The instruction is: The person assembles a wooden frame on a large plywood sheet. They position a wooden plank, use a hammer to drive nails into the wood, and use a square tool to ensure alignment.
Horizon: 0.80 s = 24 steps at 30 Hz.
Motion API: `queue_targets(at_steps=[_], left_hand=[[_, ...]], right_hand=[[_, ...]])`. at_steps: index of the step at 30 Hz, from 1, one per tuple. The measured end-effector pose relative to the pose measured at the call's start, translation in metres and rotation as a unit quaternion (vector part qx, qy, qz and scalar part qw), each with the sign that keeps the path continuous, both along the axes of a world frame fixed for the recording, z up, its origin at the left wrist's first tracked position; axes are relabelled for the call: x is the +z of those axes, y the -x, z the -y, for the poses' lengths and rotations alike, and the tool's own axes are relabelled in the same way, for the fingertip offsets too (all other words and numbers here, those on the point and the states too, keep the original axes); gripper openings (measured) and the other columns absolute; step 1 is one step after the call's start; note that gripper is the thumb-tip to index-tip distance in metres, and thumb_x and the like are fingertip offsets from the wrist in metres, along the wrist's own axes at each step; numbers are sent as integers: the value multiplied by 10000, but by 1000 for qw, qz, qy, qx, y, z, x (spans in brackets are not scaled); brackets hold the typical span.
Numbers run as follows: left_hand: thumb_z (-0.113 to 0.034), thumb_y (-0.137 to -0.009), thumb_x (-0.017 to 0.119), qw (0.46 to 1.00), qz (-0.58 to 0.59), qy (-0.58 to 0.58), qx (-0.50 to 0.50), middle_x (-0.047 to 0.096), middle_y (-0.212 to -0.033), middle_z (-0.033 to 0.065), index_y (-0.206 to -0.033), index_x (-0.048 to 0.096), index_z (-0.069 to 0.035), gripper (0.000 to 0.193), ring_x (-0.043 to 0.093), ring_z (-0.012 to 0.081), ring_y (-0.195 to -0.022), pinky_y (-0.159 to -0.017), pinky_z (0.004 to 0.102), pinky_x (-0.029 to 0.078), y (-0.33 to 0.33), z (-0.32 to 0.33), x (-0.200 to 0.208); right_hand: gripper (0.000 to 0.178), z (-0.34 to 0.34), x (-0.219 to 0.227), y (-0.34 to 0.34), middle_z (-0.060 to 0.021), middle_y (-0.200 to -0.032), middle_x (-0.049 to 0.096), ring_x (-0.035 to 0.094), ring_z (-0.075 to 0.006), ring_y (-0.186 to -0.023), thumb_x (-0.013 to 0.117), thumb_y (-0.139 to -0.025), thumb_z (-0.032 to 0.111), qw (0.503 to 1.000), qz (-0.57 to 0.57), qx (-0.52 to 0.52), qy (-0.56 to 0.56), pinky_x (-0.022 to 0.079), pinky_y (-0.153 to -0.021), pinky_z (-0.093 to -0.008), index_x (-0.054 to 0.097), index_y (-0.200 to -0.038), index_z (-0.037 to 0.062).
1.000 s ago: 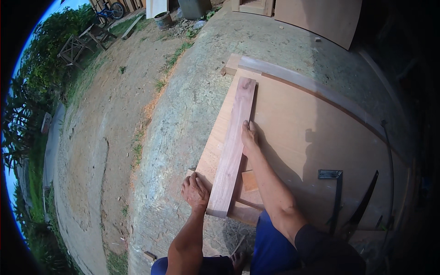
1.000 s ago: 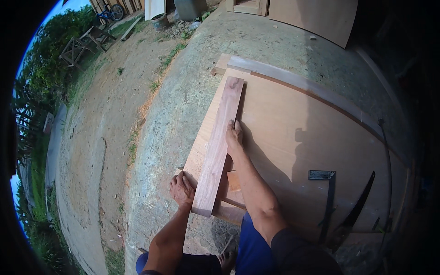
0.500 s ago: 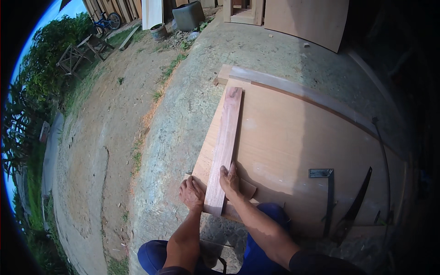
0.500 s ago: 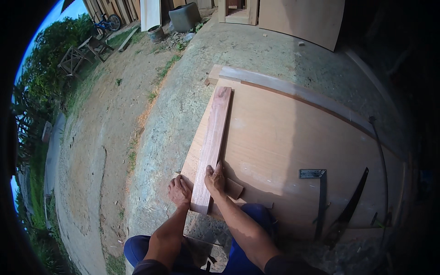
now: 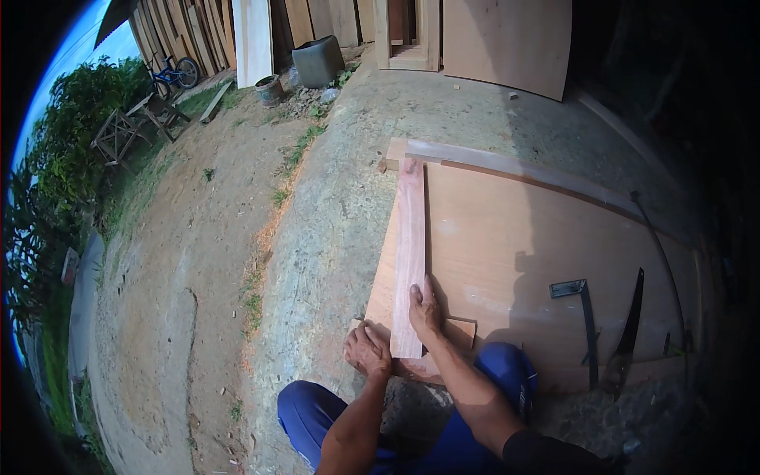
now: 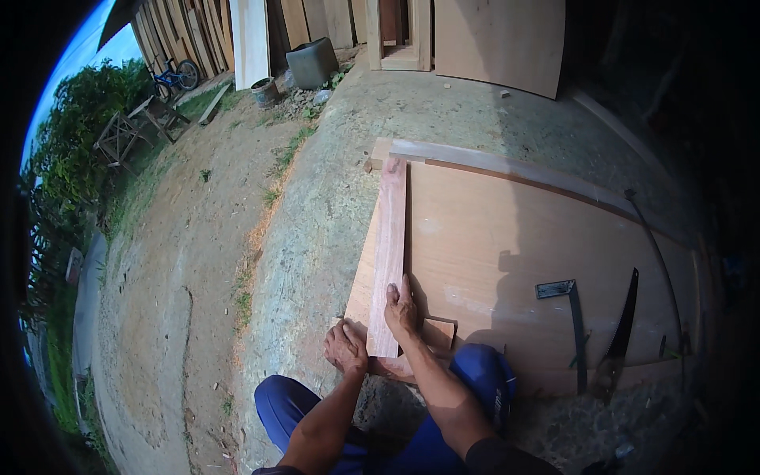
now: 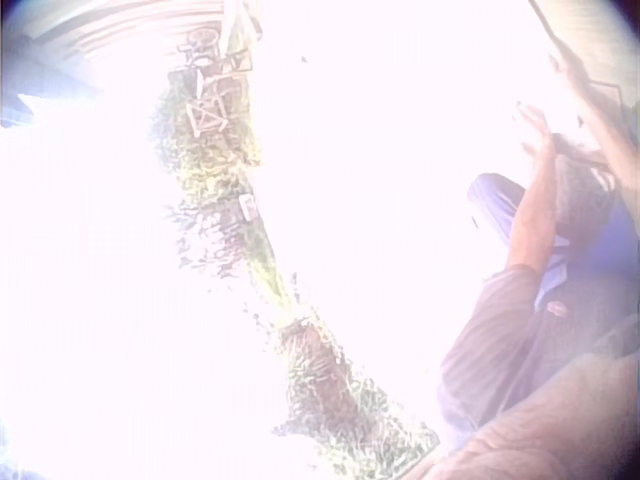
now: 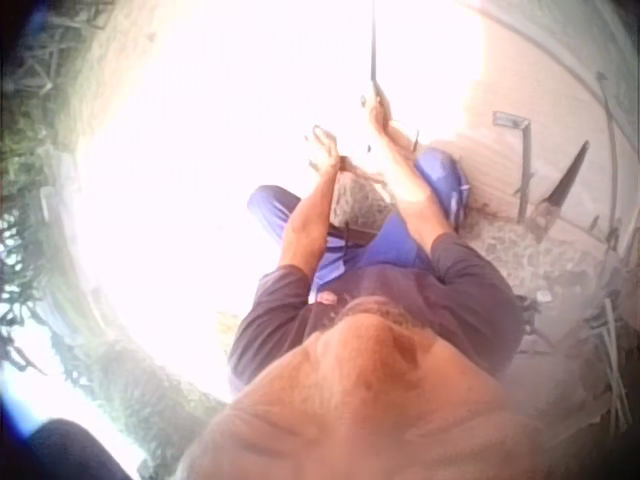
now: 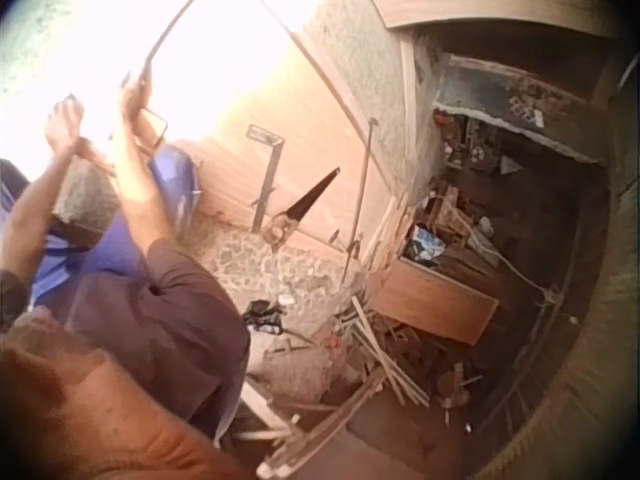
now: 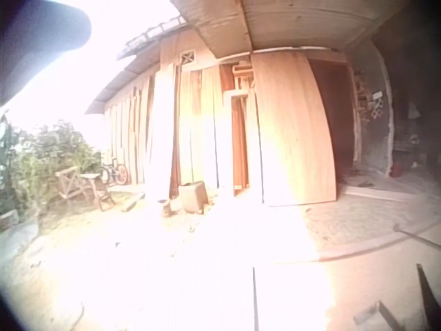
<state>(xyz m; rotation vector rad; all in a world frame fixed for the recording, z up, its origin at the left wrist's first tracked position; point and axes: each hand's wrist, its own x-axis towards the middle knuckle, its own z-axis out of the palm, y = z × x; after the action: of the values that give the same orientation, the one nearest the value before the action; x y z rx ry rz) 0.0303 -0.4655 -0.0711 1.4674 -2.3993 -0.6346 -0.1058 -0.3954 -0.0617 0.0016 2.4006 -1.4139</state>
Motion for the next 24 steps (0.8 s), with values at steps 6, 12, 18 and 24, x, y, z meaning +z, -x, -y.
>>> queue_targets(at_steps=[6,12,18,24], left_hand=[[-308,-1026,446,986,-137,-86,-37,681,-1163,135,-1235,665,-121,356,589,347,-1123,-1039,479,386,-18,8,-5],[-294,-1039,426,982,-181,-53,-14,684,-1167,177,-1230,661,-55,387,588,382,-1111,-1007,485,418,-40,16,-13],[-357,-1013,502,966,-211,-103,-110,597,-1322,209,-1351,585,-32,476,503,392,-1260,-1108,472,348,-51,15,-21],[-404,-930,629,963,-211,-50,-160,553,-1378,230,-1378,548,-2,607,471,404,-1298,-1130,490,320,-47,11,-24]], right_hand=[[625,22,-17,13,-306,-1378,557,559,-434,-1264,478,-1048,402,994,-36,-28,96,456,-1061,-448,346,-1548,50],[631,42,-17,2,-239,-1503,480,530,-322,-1333,482,-1062,362,985,15,-45,166,440,-1079,-369,286,-1582,63],[635,55,-7,-1,-232,-1540,438,494,-329,-1372,483,-1059,350,983,52,-69,164,430,-1095,-379,268,-1589,73],[688,41,-30,7,-265,-1540,412,456,-383,-1394,466,-1056,400,991,-1,-24,130,394,-1131,-405,224,-1596,50]])
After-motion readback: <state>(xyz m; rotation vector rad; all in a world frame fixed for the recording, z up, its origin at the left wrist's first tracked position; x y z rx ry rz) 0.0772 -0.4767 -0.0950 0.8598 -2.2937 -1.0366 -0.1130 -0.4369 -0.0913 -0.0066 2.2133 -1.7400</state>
